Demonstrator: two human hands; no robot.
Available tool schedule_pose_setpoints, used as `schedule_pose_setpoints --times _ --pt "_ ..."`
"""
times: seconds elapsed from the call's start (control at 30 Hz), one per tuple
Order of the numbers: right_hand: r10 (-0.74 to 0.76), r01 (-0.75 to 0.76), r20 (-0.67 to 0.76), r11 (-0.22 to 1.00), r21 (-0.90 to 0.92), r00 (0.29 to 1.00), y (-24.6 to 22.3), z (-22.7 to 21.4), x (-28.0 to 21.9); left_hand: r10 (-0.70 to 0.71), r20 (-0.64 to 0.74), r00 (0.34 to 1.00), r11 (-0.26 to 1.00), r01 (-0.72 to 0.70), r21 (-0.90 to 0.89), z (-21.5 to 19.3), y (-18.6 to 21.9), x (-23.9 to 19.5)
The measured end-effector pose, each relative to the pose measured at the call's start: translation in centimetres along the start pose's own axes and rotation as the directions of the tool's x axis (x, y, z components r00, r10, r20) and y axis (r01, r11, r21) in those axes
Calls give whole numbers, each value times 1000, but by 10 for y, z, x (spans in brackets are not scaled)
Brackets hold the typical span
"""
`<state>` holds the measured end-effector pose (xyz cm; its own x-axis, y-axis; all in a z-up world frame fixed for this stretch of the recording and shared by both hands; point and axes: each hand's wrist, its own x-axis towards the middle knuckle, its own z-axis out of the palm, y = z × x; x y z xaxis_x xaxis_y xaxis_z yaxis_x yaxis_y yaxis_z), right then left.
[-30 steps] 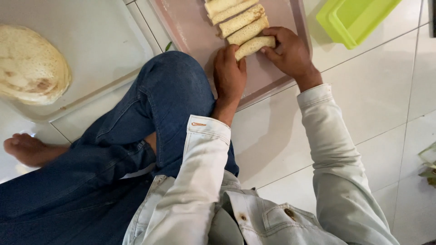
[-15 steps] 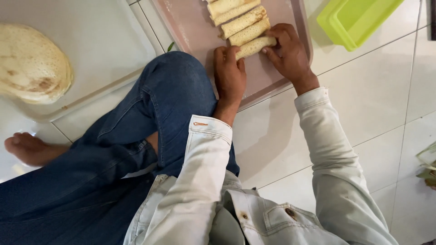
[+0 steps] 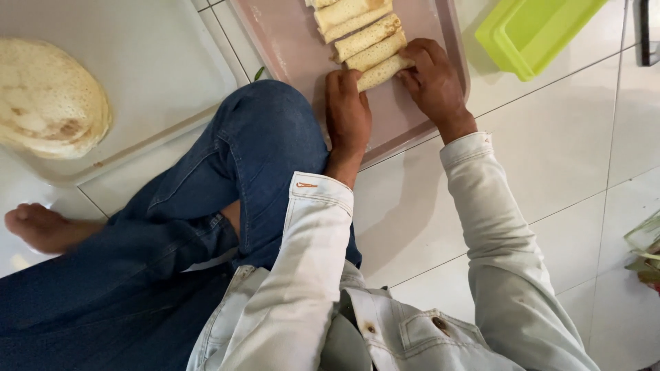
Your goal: Rolling flat dough circles into cylindrical pastries and placing them on a tray.
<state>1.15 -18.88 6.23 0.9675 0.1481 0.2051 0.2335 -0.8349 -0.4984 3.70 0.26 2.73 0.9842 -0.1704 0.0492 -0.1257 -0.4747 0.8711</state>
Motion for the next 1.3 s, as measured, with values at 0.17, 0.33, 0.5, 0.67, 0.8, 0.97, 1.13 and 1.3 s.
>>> schedule_pose_setpoints --times 0.17,0.33,0.5,0.67,0.8,0.97,1.13,1.3 --pt "45 -45 7 996 78 999 -3 -4 0 -20 31 999 1000 19 17 1 0 1" --pt "187 -184 -53 981 62 981 -22 -6 -18 -187 75 979 978 179 104 -10 21 -7" --pt "381 -298 -321 913 278 867 -45 23 -57 -117 110 987 993 115 28 -26 38 -22" --pt "558 -388 -310 794 468 770 -85 30 -73 73 493 867 966 61 -252 -42 49 -28" --pt "520 -290 -358 797 530 776 -110 18 -49 143 589 795 938 81 -337 -124 57 12" --pt "524 -314 -369 810 496 767 -216 -36 30 379 338 862 905 -268 -330 -297 38 82" --pt "409 -150 -370 813 562 834 -261 -21 86 297 138 945 955 -296 -32 -459 -64 118" --pt "298 -137 -155 761 635 942 -337 22 157 102 -1 995 911 -93 401 -526 -207 112"
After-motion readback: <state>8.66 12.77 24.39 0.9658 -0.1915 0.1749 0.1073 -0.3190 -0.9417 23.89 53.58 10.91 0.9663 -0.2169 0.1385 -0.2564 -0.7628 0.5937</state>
